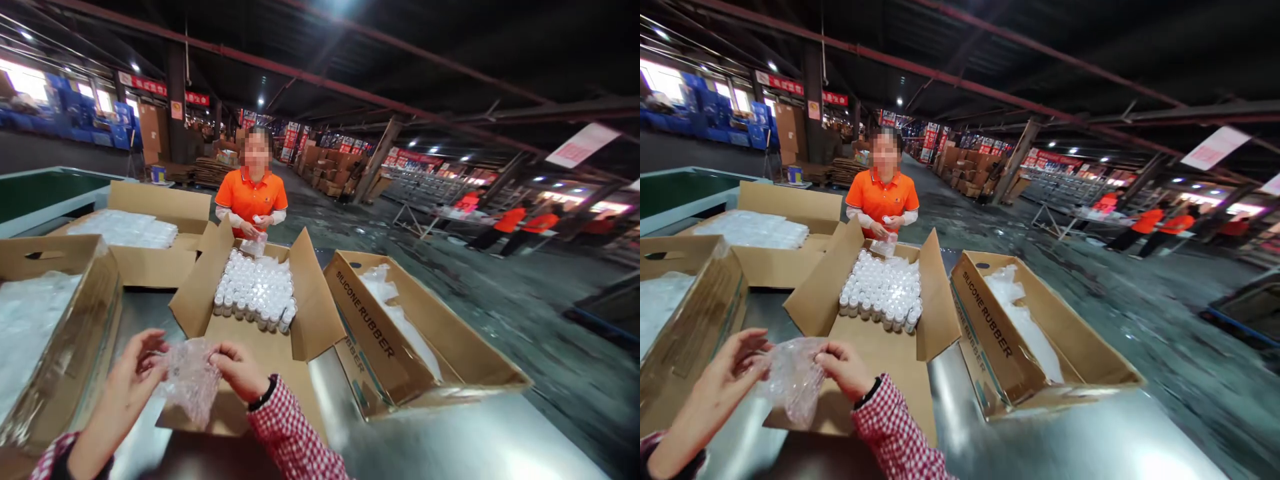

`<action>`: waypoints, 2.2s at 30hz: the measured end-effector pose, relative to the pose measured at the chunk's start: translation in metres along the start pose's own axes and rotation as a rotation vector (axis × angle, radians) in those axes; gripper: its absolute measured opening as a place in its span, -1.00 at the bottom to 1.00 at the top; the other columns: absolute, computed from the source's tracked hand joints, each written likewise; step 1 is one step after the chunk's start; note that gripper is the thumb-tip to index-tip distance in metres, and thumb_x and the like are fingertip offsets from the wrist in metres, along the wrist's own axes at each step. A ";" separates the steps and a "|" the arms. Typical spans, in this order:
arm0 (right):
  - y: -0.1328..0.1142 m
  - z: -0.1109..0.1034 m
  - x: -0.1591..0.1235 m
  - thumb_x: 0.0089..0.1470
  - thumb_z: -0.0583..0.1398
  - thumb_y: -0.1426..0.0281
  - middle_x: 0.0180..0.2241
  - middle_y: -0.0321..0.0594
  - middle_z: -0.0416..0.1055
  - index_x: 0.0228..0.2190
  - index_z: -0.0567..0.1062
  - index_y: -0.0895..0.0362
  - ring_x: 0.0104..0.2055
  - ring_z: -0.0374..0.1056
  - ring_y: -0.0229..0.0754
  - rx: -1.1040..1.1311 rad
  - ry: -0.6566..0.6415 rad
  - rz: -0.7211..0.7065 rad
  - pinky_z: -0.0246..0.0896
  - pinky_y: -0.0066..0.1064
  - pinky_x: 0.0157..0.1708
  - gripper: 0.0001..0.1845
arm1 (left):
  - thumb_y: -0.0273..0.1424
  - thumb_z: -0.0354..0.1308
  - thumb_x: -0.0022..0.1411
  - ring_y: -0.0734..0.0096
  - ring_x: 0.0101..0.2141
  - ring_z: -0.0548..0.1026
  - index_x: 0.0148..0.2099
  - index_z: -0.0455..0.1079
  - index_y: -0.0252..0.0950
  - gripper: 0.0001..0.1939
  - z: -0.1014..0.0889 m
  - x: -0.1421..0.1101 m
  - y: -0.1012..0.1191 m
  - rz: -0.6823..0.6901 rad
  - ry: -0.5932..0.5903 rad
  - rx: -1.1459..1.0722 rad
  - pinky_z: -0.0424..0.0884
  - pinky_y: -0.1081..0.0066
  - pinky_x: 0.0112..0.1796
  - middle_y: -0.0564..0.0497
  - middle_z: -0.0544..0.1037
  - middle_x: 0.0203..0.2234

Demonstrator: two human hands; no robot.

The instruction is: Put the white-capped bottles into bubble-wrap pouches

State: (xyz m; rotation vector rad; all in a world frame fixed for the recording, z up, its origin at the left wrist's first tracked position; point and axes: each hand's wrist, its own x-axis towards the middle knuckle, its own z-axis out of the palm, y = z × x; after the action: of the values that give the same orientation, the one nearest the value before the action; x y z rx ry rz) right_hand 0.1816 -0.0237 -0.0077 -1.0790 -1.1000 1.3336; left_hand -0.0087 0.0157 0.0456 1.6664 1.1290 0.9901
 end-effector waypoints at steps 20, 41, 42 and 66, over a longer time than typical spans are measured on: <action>0.068 -0.204 0.077 0.11 0.20 0.36 -0.12 -0.14 0.38 -0.20 0.43 0.21 -0.04 0.29 -0.07 -1.349 0.649 0.283 0.17 -0.10 -0.01 -0.78 | -0.24 -0.18 0.28 0.22 -0.08 0.44 0.21 0.13 -0.21 -0.52 0.008 -0.003 0.039 -0.038 -0.358 0.463 0.25 0.33 -0.07 -0.07 0.47 -0.04; -0.091 -0.003 -0.085 0.10 0.16 0.54 -0.08 -0.07 0.34 -0.05 0.32 0.03 -0.01 0.37 -0.07 -0.456 0.359 -0.839 0.35 -0.16 -0.05 -0.63 | -0.20 -0.07 0.27 0.17 -0.37 0.53 -0.43 0.29 -0.25 -0.69 0.032 0.026 0.073 0.048 -0.156 0.787 0.05 0.41 -0.48 -0.08 0.55 -0.47; -0.085 -0.003 -0.088 0.11 0.15 0.56 -0.06 -0.07 0.33 -0.04 0.30 0.03 0.01 0.35 -0.06 -0.497 0.345 -0.832 0.34 -0.14 -0.03 -0.62 | -0.19 -0.07 0.27 0.22 -0.42 0.52 -0.45 0.29 -0.25 -0.67 0.031 0.026 0.070 0.034 -0.158 0.766 0.06 0.42 -0.48 -0.07 0.54 -0.50; -0.066 -0.003 -0.084 0.15 0.11 0.50 -0.12 -0.07 0.41 -0.02 0.25 0.12 -0.09 0.39 -0.12 -1.003 0.058 -0.710 0.35 -0.32 -0.10 -0.66 | -0.13 -0.17 0.26 0.44 -0.69 0.32 -0.59 0.19 -0.26 -0.55 0.036 0.005 0.036 0.054 -0.328 0.319 0.09 0.48 -0.54 0.13 0.22 -0.79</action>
State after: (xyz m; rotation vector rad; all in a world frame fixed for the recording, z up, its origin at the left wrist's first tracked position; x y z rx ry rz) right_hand 0.1992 -0.1057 0.0586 -1.1983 -1.9443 0.1310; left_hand 0.0351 0.0046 0.0696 2.0346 1.0618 0.5569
